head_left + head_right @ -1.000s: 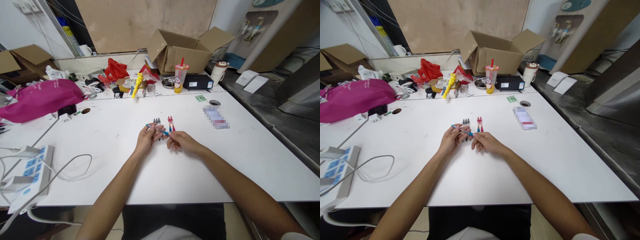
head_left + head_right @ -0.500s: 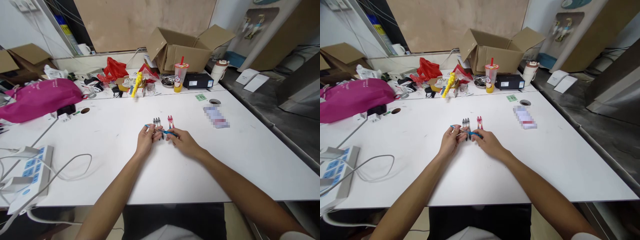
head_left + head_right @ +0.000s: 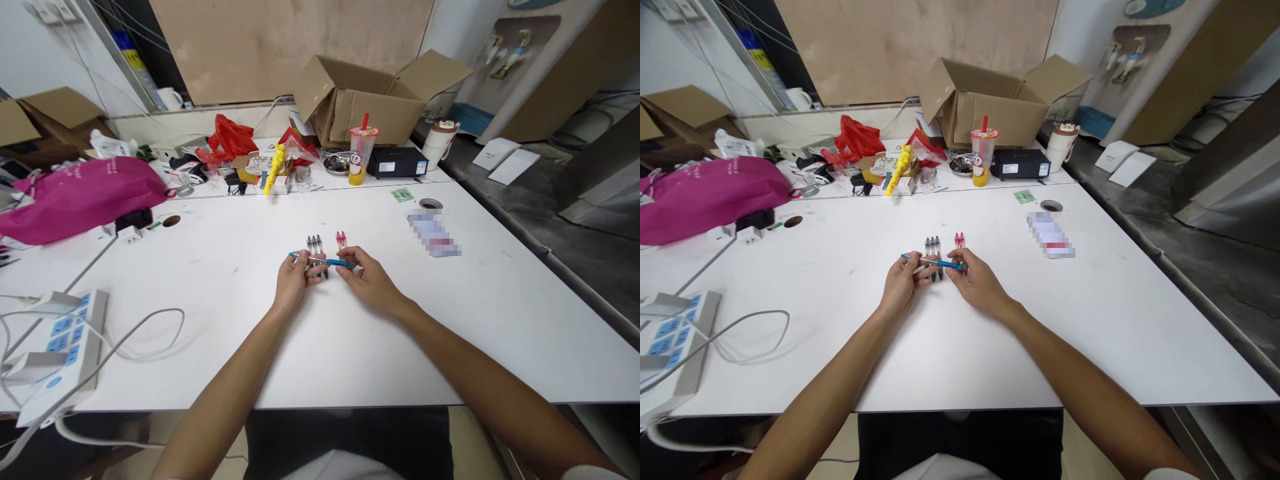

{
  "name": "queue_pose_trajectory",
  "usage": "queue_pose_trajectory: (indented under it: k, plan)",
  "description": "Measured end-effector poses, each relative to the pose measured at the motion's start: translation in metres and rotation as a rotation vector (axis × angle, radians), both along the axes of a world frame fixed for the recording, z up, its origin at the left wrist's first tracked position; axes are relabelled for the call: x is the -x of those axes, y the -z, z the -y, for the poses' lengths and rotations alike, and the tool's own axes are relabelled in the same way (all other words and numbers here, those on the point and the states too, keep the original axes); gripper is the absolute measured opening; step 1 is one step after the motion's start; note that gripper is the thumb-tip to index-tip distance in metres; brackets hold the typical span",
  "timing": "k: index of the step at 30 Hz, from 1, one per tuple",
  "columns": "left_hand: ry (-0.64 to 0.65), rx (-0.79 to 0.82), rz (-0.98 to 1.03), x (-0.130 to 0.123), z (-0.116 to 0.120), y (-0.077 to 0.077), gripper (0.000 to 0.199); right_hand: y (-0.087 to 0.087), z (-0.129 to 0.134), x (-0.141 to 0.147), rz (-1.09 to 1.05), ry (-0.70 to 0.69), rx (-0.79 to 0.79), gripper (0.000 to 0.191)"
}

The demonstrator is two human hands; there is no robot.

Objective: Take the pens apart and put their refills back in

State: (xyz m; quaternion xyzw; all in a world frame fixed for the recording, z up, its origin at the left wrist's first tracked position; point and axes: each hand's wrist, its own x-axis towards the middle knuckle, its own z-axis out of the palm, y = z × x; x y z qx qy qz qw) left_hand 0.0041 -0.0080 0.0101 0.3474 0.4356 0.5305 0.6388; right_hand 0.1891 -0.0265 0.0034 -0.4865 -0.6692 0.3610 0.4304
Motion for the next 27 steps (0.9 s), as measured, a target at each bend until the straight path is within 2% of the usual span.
queue_pose_trajectory:
  k: [5, 10, 19, 24, 27]
  plan:
    - [-0.007, -0.002, -0.009, 0.0, -0.001, 0.001, 0.03, 0.0, -0.001, 0.0, -0.017, 0.046, -0.056, 0.024]
    - [-0.005, 0.0, -0.017, 0.0, 0.0, 0.0, 0.029, 0.002, -0.002, 0.001, -0.031, 0.032, -0.003, 0.025]
    - [-0.075, 0.038, 0.002, 0.001, 0.0, -0.003, 0.025, -0.008, 0.001, 0.001, -0.019, 0.032, -0.147, 0.014]
    - [-0.146, 0.039, 0.057, 0.006, -0.003, -0.007, 0.02, -0.015, -0.002, -0.006, -0.041, 0.071, -0.164, 0.021]
    - [-0.184, 0.031, 0.075, 0.009, -0.005, -0.008, 0.019, -0.02, -0.005, -0.017, -0.01, 0.147, -0.179, 0.031]
